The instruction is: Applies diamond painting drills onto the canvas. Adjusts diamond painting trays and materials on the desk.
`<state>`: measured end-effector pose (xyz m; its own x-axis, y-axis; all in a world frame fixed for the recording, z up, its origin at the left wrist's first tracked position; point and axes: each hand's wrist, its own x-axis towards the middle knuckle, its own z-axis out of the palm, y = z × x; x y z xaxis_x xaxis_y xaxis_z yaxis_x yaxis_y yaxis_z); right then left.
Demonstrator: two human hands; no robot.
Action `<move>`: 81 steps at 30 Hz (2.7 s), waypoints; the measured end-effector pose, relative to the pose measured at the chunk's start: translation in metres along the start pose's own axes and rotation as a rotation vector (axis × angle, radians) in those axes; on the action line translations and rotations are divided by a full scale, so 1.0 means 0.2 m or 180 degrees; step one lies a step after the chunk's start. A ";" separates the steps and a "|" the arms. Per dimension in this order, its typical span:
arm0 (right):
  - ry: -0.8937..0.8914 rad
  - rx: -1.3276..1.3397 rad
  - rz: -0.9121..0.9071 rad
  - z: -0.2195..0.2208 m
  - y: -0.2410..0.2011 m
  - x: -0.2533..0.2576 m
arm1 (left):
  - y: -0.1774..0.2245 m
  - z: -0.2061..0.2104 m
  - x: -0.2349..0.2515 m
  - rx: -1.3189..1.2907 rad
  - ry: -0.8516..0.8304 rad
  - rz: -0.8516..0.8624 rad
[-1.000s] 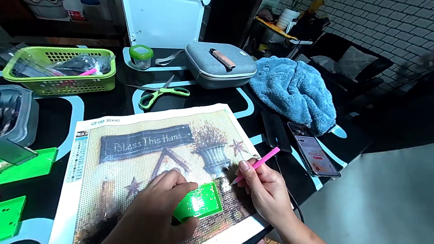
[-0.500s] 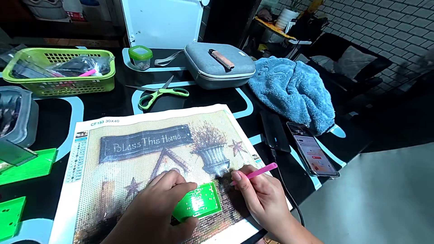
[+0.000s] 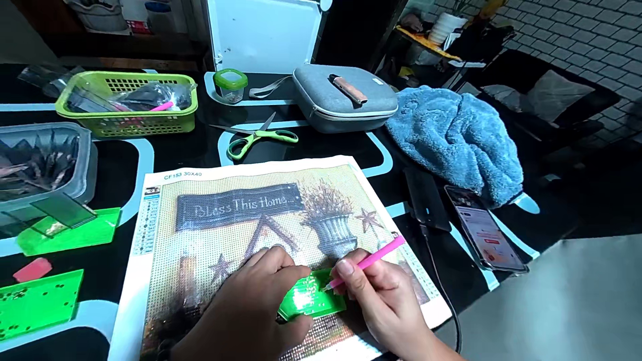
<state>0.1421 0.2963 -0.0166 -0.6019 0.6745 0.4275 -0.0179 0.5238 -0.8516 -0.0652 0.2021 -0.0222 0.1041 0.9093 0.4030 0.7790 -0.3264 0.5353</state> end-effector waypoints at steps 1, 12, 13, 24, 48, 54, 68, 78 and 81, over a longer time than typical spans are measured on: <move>-0.0037 -0.0112 -0.0049 0.00 0.00 0.00 | 0.00 0.00 0.00 0.0010 0.0028 0.0018; -0.0139 -0.0320 -0.0259 0.04 0.00 0.01 | 0.00 0.01 0.01 0.0053 0.0090 0.0061; -0.0141 -0.0338 -0.0266 0.04 0.00 0.01 | 0.00 0.01 0.01 0.0046 0.0086 0.0060; -0.0139 -0.0366 -0.0328 0.03 0.00 0.01 | 0.00 0.01 0.01 0.0087 0.0126 0.0077; 0.0713 -0.0274 0.0540 -0.17 0.08 0.05 | 0.05 -0.08 0.03 -0.0298 -0.0523 -0.0286; 0.0612 -0.0426 0.0434 -0.17 0.08 0.05 | 0.05 -0.09 0.03 -0.0299 -0.0555 -0.0312; 0.0485 -0.0981 0.0015 -0.16 0.09 0.04 | 0.05 -0.09 0.03 -0.0263 -0.0581 -0.0336; 0.0401 -0.1045 -0.0084 -0.17 0.09 0.04 | 0.04 -0.07 0.02 -0.0233 -0.0462 -0.0255; 0.0329 -0.1179 -0.0113 -0.17 0.09 0.04 | 0.03 -0.07 0.02 -0.0221 -0.0415 -0.0221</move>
<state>0.1644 0.3295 -0.0169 -0.5221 0.6916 0.4991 0.2636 0.6874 -0.6767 -0.0676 0.1998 -0.0074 0.1343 0.9546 0.2658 0.7429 -0.2745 0.6105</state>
